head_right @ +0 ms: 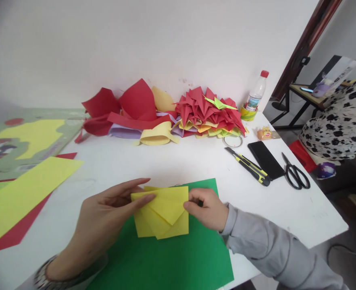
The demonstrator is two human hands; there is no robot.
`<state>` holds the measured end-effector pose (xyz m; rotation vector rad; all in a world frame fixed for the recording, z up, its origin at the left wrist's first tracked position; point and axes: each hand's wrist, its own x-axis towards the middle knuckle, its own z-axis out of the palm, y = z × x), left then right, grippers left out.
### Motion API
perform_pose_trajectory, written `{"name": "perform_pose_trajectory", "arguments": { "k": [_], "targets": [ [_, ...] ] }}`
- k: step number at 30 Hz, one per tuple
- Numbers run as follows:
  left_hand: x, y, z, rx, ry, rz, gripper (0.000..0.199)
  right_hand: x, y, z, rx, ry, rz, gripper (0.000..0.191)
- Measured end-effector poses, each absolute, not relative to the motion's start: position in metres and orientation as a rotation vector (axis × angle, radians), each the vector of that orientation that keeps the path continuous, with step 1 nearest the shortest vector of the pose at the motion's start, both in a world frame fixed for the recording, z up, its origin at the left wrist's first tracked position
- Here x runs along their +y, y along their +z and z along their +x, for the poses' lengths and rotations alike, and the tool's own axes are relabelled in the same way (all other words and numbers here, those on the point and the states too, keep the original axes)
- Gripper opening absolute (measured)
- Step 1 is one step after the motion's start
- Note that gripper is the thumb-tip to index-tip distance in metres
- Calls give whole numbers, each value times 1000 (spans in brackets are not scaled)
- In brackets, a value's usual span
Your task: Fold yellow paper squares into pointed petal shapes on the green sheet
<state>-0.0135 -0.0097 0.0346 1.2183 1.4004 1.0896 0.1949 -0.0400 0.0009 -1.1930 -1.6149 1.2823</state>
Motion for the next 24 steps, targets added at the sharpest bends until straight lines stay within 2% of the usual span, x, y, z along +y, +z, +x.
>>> {"name": "perform_pose_trajectory", "arguments": {
  "k": [5, 24],
  "targets": [
    [-11, 33, -10, 1342, 1115, 1089, 45, -40, -1, 195, -1641, 1247, -1210, 33],
    [-28, 23, 7, 1274, 916, 1084, 49, -44, -4, 191, -1510, 1333, -1221, 34]
  ]
}}
